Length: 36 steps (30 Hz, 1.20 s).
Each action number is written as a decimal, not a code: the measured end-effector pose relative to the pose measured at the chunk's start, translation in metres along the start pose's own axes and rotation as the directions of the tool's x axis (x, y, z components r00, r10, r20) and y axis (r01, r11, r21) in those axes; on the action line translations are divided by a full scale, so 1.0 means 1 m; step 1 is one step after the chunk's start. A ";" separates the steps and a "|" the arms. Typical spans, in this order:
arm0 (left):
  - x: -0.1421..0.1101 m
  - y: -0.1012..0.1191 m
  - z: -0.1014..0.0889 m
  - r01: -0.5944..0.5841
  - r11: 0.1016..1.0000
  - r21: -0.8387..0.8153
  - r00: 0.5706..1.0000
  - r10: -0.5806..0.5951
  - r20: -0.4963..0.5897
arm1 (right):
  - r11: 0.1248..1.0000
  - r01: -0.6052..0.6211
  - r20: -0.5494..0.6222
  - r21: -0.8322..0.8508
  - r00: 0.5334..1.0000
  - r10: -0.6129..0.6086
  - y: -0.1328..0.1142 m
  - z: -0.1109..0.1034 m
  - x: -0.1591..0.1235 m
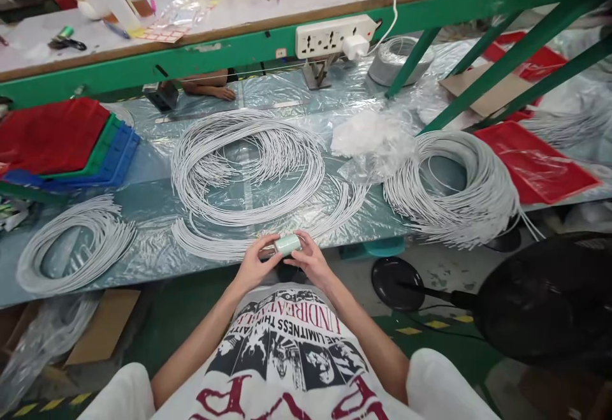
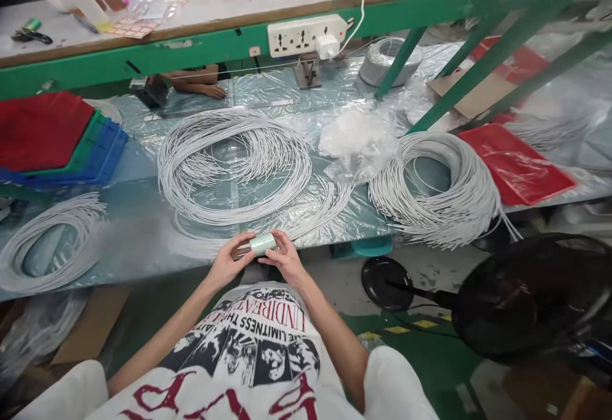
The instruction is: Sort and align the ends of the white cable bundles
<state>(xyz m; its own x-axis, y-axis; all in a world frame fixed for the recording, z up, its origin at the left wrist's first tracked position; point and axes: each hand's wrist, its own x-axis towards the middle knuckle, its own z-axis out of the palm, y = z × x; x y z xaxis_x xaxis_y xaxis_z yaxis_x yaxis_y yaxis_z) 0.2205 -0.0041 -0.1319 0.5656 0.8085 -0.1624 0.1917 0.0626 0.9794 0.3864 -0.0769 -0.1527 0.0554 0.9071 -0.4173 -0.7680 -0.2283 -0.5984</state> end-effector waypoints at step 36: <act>-0.046 0.019 0.017 -0.286 0.560 0.778 0.893 0.450 0.004 | 0.847 0.168 0.045 -0.504 0.985 -0.169 0.002 -0.016 -0.027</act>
<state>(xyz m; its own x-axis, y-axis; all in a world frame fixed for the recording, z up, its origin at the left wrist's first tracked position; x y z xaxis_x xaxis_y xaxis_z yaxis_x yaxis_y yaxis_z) 0.2120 -0.0505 -0.1076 0.5946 0.7478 0.2953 0.5695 -0.6510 0.5018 0.3936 -0.1077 -0.1530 0.1555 0.9475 -0.2793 -0.3201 -0.2192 -0.9217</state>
